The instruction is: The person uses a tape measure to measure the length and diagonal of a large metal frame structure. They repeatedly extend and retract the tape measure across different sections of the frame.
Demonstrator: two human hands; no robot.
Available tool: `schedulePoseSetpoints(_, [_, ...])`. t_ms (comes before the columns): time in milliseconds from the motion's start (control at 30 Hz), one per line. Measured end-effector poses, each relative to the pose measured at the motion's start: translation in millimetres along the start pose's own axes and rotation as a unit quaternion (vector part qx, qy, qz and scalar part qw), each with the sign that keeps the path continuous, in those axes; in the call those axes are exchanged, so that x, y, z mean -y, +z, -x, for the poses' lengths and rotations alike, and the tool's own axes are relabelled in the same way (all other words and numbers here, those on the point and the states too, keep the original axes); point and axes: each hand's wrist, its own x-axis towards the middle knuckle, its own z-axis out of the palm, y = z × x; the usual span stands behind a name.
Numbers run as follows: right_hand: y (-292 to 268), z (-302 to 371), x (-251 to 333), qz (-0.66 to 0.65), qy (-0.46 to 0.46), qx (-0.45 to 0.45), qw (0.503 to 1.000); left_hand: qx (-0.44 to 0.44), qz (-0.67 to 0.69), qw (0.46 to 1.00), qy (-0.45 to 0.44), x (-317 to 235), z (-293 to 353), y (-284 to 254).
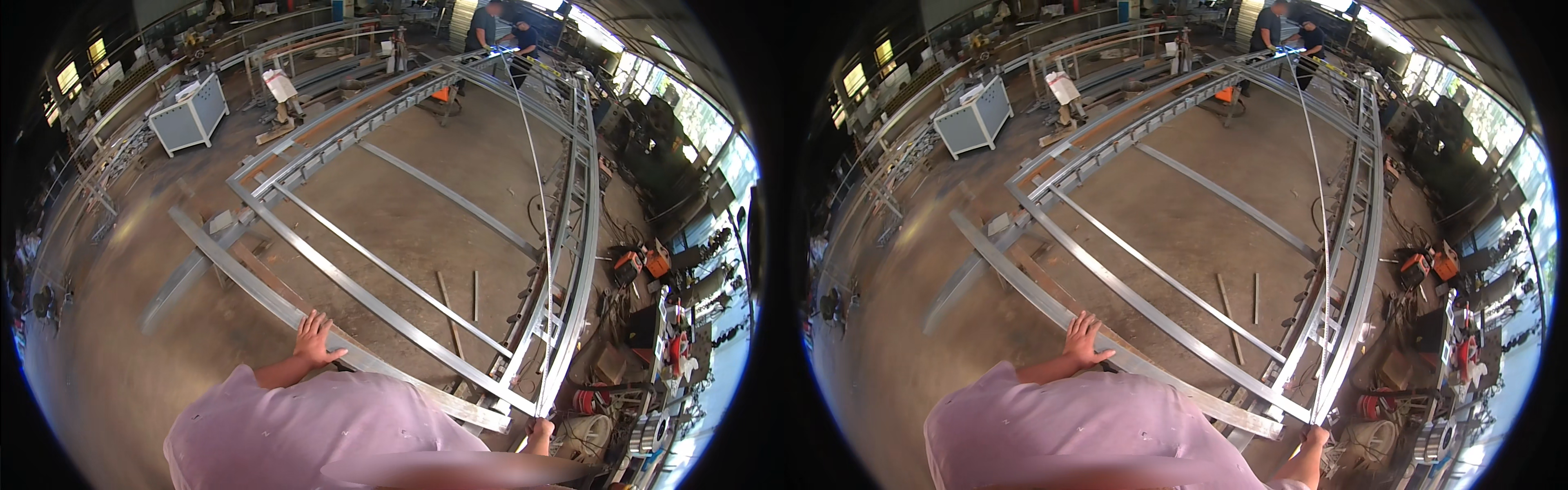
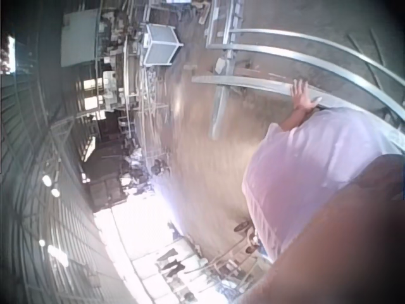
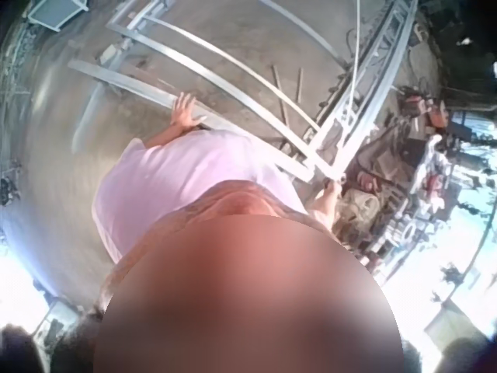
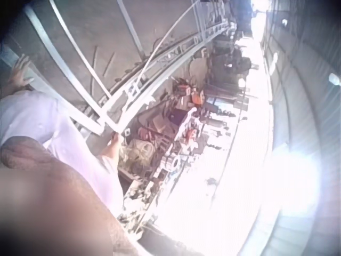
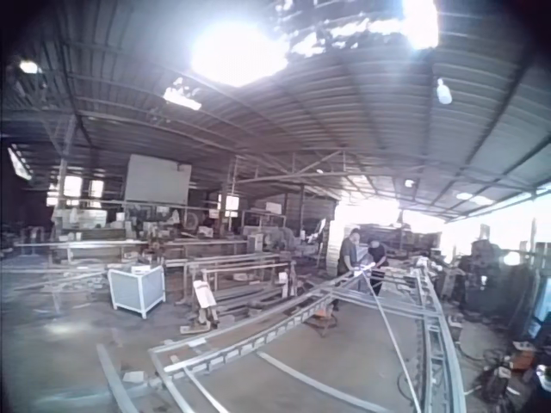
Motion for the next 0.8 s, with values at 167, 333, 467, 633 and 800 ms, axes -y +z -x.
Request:
schedulePoseSetpoints(167, [0.3,-3.2,-1.5,0.003,0.006,0.003,1.000,0.000,0.003,1.000,-0.005,-1.5,0.3,-2.0])
schedulePoseSetpoints(333, [4.1,-0.6,0.2,-0.002,0.020,0.001,1.000,-0.010,-0.002,1.000,-0.002,0.1,0.9,-0.4])
schedulePoseSetpoints(467, [6.1,2.7,2.4,0.006,0.019,-0.021,1.000,-0.012,0.000,1.000,0.001,-1.0,1.3,-2.0])
schedulePoseSetpoints(633, [1.3,1.6,1.2,0.006,0.017,0.002,1.000,-0.020,0.006,1.000,0.008,0.4,1.2,0.0])
schedulePoseSetpoints(800, [0.8,1.5,2.4,0.002,0.020,0.012,1.000,-0.030,0.007,0.999,0.012,-0.9,2.0,-2.0])
